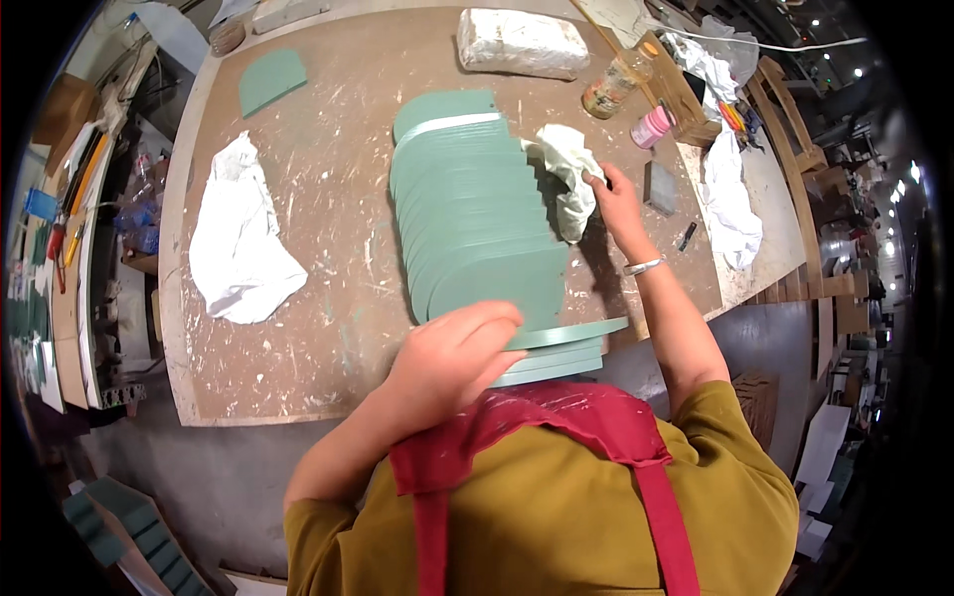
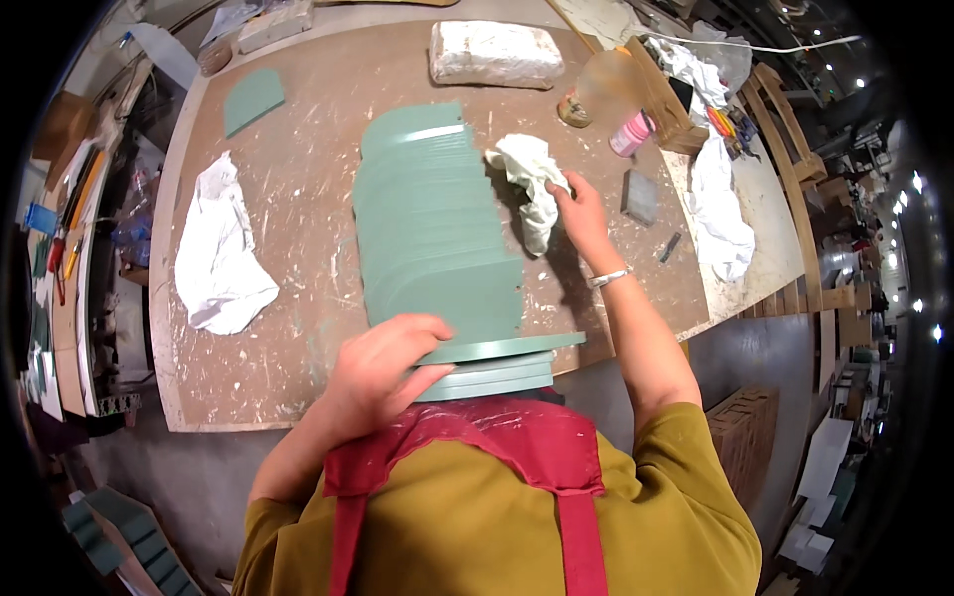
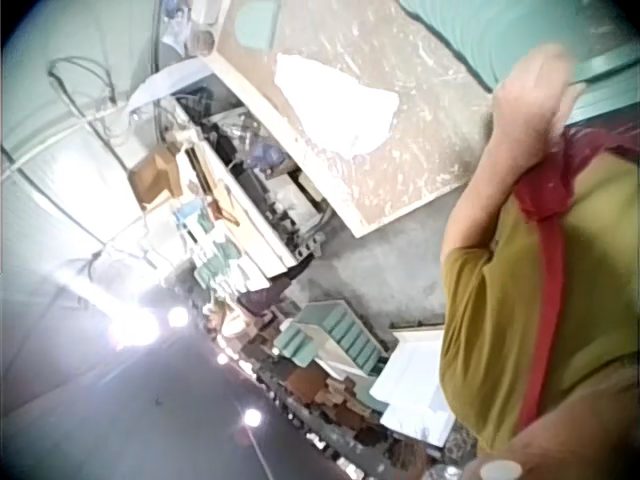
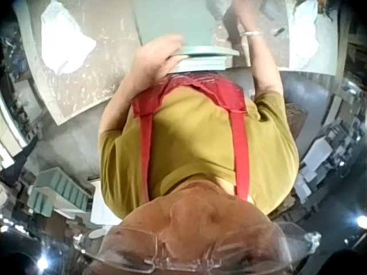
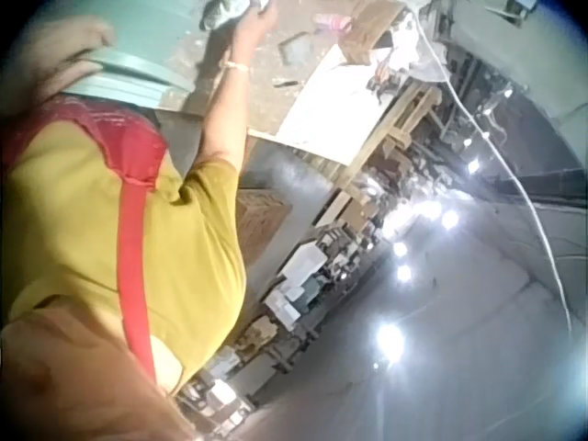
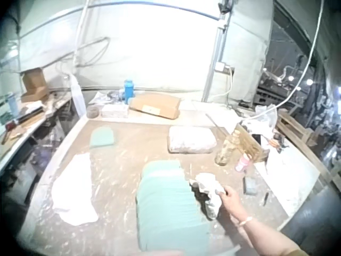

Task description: The person cleans a stack of green arched panels by wiping their edges with a cloth dampened from a bottle.

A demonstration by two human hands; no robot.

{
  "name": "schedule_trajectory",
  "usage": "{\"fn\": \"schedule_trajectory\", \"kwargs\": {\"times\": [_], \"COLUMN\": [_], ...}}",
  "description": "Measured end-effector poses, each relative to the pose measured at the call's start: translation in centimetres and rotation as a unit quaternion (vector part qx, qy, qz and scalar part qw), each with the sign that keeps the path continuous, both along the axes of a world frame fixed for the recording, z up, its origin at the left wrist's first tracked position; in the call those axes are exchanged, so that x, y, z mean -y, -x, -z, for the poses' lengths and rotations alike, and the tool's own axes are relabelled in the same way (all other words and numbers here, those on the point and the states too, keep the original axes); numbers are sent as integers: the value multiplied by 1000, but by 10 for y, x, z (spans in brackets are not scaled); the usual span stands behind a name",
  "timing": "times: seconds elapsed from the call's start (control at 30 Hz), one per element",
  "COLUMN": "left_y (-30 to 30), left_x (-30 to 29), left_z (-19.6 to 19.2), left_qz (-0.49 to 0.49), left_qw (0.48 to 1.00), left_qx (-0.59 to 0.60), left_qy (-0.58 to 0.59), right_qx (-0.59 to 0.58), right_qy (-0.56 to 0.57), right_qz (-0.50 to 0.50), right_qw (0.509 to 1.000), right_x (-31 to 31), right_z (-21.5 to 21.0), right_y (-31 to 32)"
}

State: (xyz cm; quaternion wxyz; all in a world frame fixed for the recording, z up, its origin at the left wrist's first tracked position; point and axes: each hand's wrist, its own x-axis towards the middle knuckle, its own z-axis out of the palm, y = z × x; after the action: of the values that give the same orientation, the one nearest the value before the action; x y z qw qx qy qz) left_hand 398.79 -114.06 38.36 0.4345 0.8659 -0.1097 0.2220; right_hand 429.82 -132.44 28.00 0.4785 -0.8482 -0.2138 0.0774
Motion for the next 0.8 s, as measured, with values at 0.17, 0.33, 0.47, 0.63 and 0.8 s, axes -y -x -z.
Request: {"fn": "schedule_trajectory", "kwargs": {"times": [0.17,0.33,0.47,0.63,0.8], "left_y": [4,6,5,-10,-24], "left_x": [-9,-19,-24,-33,-38], "left_z": [26,39,55,74,60], "left_qz": [-29,-146,-166,-181,-203], "left_qw": [995,950,927,856,861], "left_qx": [-62,-149,-180,-186,-211], "left_qy": [77,231,285,447,416], "right_qx": [-263,-344,-275,-180,-7], "right_qy": [-249,-312,-442,-513,-473], "right_qz": [55,101,55,114,117], "right_qw": [930,880,852,831,873], "right_x": [10,10,21,18,-4], "right_z": [-4,-4,-23,-111,-157], "right_y": [-38,-57,-86,-120,-188]}}
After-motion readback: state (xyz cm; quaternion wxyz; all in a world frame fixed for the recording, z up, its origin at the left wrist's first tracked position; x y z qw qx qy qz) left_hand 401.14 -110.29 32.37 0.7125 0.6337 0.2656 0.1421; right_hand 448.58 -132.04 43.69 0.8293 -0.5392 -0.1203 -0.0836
